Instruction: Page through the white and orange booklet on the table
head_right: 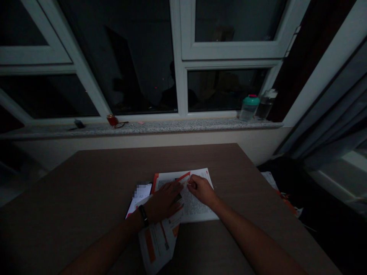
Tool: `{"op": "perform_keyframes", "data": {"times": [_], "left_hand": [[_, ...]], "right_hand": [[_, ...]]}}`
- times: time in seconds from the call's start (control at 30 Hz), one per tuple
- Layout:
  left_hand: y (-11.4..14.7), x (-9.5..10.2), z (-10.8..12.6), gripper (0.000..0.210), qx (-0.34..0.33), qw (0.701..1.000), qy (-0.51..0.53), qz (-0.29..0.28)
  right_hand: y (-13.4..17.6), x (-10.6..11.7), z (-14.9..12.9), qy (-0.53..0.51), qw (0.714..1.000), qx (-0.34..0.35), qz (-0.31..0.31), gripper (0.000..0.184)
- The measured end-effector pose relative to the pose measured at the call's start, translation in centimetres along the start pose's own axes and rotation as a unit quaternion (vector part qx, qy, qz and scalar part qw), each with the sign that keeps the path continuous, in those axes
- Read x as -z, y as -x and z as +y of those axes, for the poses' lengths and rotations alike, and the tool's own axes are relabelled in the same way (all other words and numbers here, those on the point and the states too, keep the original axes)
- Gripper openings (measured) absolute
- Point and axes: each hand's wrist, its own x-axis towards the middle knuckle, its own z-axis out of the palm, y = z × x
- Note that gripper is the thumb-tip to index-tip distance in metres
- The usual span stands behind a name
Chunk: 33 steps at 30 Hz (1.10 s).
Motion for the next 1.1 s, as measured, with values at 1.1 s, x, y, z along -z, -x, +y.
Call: {"op": "perform_keyframes", "data": {"times": [1.1], "left_hand": [[-0.2, -0.4, -0.1, 0.049, 0.011, 1.000, -0.006, -0.010]], "right_hand": [[0.7, -0.1, -1.7, -0.055, 0.990, 0.035, -0.128, 0.014]]}}
